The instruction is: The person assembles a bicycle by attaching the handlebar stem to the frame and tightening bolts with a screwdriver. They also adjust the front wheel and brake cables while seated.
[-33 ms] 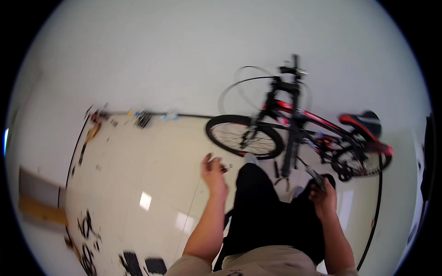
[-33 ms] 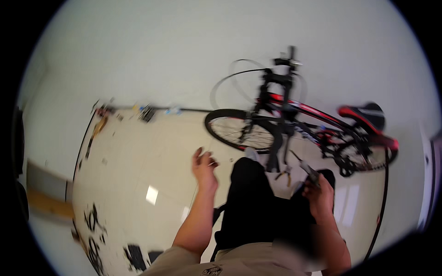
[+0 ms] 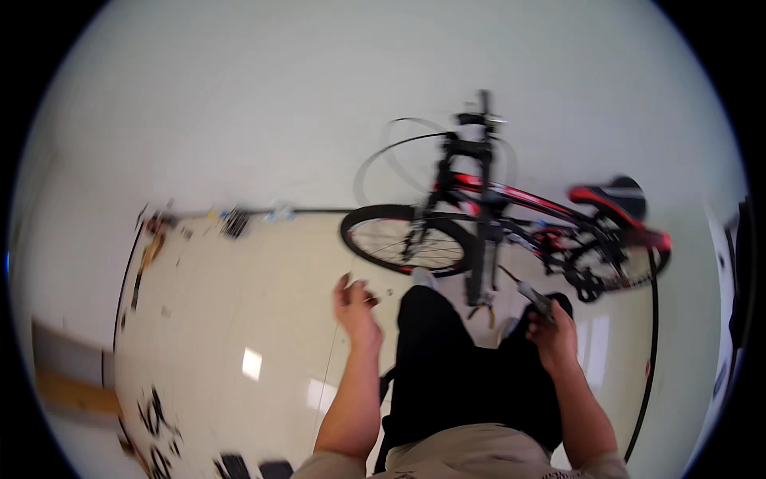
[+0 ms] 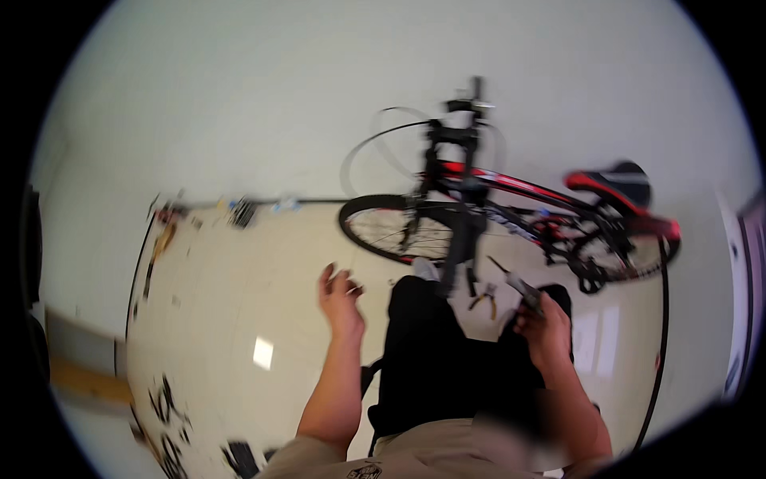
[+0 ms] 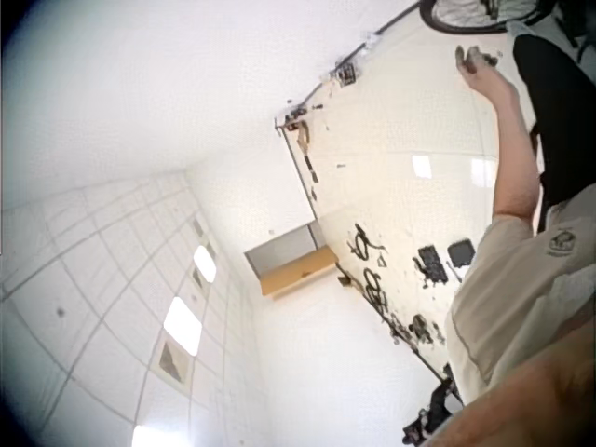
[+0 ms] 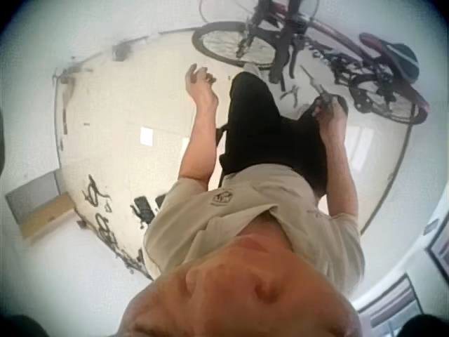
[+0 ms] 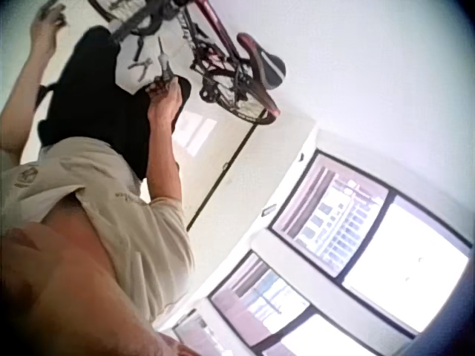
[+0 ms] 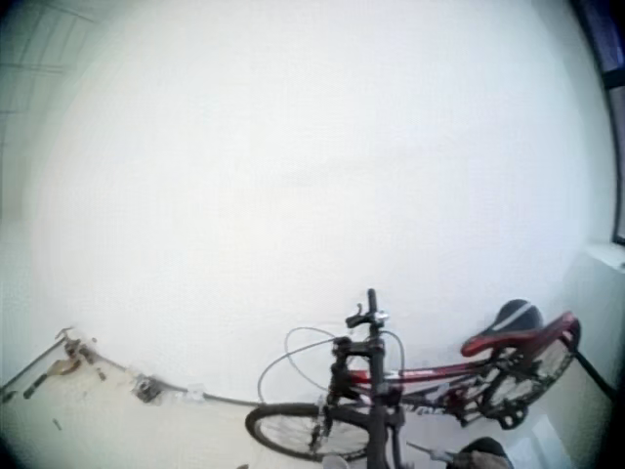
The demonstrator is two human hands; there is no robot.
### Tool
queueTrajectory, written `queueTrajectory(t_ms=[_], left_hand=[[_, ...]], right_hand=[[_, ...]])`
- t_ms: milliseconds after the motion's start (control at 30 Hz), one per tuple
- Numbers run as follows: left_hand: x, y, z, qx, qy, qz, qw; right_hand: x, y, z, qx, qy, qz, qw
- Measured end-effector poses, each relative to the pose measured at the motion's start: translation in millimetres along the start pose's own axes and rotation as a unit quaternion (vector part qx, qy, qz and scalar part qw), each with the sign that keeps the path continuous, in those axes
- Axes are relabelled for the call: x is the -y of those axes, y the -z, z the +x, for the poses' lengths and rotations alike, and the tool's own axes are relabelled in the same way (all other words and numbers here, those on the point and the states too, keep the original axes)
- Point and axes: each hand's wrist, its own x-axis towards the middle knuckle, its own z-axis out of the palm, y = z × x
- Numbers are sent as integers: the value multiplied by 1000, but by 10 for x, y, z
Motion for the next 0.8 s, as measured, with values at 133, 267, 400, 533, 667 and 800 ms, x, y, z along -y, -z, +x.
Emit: queueTrajectory(t_ms=[133,267,400,533,667,800], left_hand=[[-298,-246,-195,45,-10,18,999],[-792,-754,-461,190,-8,105,976],[-992,-1361,-658,332,20,203,921],[-923,-1758,-682,386,-27,324,864],[-770,-1927,-579,430,-91,404,803],[-753,-1945,-589,422,-92,423,796]], right_hand=[[175,12,-44,11,-3,23,1000],[278,148,-140,-1,-43,70,997],[359,199,-190,-12,-72,132,989],[380,220,-160,15,-98,188,977],[411,215,-169,27,-106,220,969],[457,253,-143,-1,-133,240,962]])
